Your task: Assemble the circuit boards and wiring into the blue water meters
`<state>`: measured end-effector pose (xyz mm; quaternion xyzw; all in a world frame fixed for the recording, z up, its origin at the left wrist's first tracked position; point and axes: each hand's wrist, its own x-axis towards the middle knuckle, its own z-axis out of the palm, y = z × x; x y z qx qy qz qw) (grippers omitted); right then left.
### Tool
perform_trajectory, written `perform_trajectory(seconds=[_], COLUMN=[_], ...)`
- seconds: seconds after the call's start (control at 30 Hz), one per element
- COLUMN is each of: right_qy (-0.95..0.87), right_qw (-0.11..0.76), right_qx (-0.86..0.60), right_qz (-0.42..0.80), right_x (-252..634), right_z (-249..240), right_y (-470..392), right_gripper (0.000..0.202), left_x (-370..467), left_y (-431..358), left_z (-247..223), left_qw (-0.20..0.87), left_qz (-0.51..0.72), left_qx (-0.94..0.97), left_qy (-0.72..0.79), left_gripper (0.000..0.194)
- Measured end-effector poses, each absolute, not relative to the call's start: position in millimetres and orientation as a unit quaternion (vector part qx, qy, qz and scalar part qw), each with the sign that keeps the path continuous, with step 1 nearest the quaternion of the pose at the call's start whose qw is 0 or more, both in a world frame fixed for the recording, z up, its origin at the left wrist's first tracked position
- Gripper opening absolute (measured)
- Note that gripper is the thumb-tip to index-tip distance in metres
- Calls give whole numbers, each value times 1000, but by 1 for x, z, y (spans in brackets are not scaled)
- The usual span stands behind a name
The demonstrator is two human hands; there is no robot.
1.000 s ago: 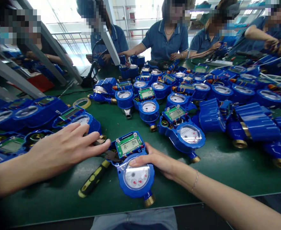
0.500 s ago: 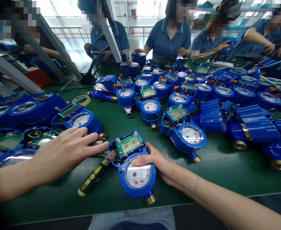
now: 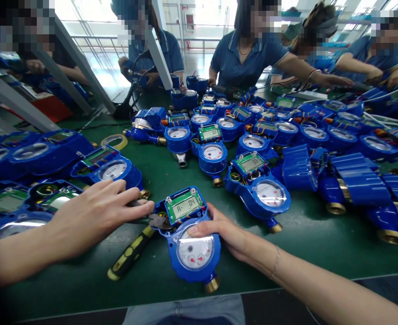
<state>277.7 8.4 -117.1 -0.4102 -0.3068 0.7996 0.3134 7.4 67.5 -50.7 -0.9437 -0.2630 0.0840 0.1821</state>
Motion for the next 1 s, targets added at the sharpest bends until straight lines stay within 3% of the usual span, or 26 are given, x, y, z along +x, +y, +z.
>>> perform_trajectory(seconds=[0.27, 0.43, 0.6, 0.77, 1.0], right_qy=[-361, -412, -447, -481, -579], right_qw=[256, 211, 185, 166, 125], right_qx=[-389, -405, -396, -387, -441], right_qz=[808, 789, 780, 769, 674], right_x=[281, 282, 282, 284, 286], right_z=[-107, -103, -100, -97, -87], right_y=[21, 26, 29, 34, 43], right_gripper=[70, 83, 77, 65, 72], left_x=[13, -15, -45, -45, -9], left_y=[62, 51, 43, 32, 19], left_z=[-1, 7, -27, -67, -106], left_qw=[234, 218, 63, -202, -430], left_qz=[91, 29, -18, -164, -302], left_qx=[-933, -917, -892, -795, -638], left_qy=[-256, -333, -448, -549, -563], left_gripper=[39, 40, 35, 42, 42])
